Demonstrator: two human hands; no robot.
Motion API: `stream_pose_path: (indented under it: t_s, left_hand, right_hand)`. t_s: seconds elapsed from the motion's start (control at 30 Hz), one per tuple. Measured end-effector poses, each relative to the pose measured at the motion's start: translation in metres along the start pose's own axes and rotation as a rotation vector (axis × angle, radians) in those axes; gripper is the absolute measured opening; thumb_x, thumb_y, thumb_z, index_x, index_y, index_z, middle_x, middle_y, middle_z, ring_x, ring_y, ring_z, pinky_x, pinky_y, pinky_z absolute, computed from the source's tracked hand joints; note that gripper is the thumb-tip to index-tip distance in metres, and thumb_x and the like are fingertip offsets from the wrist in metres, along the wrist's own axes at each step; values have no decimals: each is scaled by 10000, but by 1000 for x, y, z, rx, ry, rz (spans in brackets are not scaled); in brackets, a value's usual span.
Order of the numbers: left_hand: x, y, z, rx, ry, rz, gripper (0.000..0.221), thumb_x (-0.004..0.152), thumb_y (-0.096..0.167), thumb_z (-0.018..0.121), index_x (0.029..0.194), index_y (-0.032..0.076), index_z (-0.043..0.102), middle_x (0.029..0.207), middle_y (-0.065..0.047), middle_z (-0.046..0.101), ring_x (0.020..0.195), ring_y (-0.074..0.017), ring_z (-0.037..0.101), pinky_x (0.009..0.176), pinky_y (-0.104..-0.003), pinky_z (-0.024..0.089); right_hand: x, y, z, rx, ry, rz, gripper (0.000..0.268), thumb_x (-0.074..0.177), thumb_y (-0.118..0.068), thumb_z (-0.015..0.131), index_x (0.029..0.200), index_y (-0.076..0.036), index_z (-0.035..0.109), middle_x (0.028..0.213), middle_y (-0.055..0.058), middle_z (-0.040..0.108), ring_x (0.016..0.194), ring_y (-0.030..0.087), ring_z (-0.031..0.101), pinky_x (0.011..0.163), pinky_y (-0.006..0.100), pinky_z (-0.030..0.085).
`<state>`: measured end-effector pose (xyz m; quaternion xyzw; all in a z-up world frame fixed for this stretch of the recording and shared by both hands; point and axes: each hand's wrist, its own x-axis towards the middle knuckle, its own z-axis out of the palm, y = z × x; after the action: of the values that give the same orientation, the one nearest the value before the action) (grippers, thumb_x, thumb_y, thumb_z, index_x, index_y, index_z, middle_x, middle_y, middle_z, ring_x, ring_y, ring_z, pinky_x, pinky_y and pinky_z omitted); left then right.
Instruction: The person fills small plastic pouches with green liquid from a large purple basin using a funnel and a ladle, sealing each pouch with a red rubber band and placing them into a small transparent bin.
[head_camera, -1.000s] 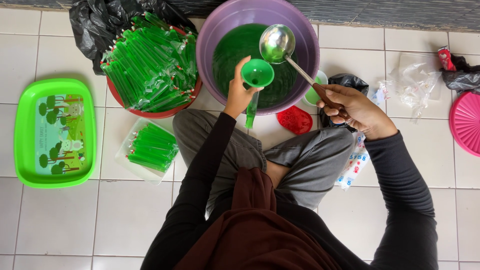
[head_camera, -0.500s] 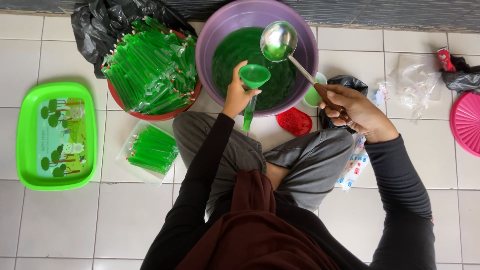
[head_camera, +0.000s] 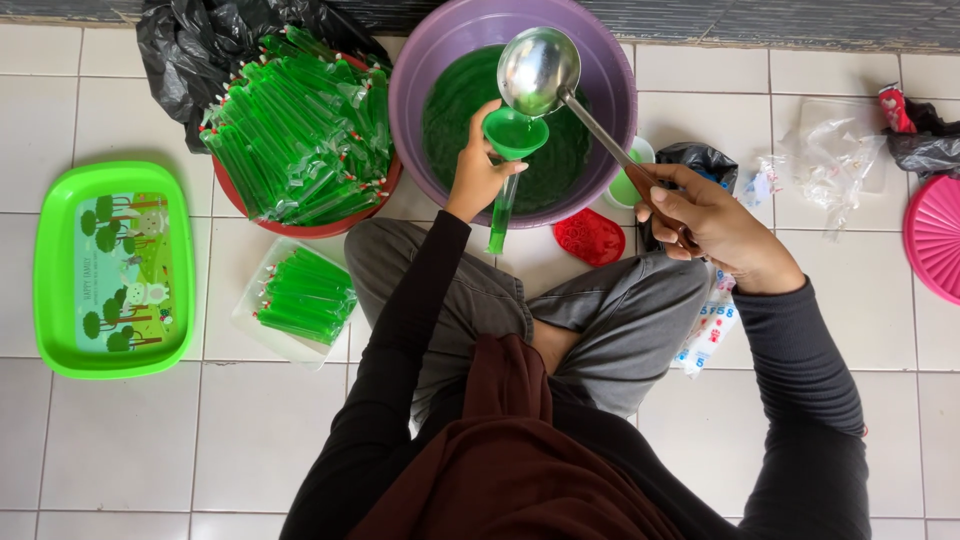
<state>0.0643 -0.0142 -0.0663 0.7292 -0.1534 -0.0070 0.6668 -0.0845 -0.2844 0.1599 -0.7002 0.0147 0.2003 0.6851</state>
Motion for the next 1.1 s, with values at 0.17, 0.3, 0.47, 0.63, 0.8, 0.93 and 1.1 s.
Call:
stream_pose_path:
  t_s: [0.17,0.3,0.47,0.63,0.8,0.93,1.1]
  left_hand:
    - [0,-1,-2,-29,-6,4,993,827,-2,889,1574,294,307,1028,-177,791,951,-287,775,910,-443,589]
    - [-1,-1,-2,-32,-11,0,994,823,-6,887,1572,290,305,1038,-181,789,959,-292,776,907,-444,593]
    - [-1,2,-2,-34,-10,31,993,823,5,898,1575,284,313,1019,-187,788,935,-290,777,919,-437,583]
    - [-8,24,-7,-41,-3,29,1009,812,8,901,1579,297,312,1013,-168,794,934,-267,779,937,-410,581]
    - [-11,28,-10,-117,5,62,1005,801,7,924,1568,309,349,1050,-161,790,953,-236,773,968,-381,565]
    - [-13,13,-12,-221,-21,53,1021,799,-54,912,1577,263,331,1173,-170,748,1010,-267,764,964,-376,584]
    - [-20,34,-8,-140,-4,35,1022,800,-34,903,1583,276,324,1168,-188,751,1044,-302,757,990,-382,574]
  right_hand:
    - [1,4,-2,-2,-1,-4,520,1092,-175,462,1520,78,309,978,164,553,624,79,443,336,179,381]
    - [8,14,-9,-7,7,-8,506,1088,-158,466,1521,63,323,966,156,553,611,85,441,333,183,370]
    - [12,21,-20,41,9,-13,526,1094,-165,475,1531,76,308,994,153,563,623,55,431,363,161,372]
    - [30,54,-36,220,-6,31,550,1101,-185,461,1541,84,270,1012,123,537,647,29,435,374,137,382]
    - [54,108,-38,219,42,146,568,1092,-167,448,1558,80,239,991,136,567,595,69,461,366,183,384]
    - [77,175,-25,248,167,228,527,1056,-161,547,1506,32,351,952,118,631,626,53,489,392,183,436]
    - [101,243,-2,7,287,202,513,1013,-171,640,1462,-35,435,928,162,673,611,148,573,403,275,524]
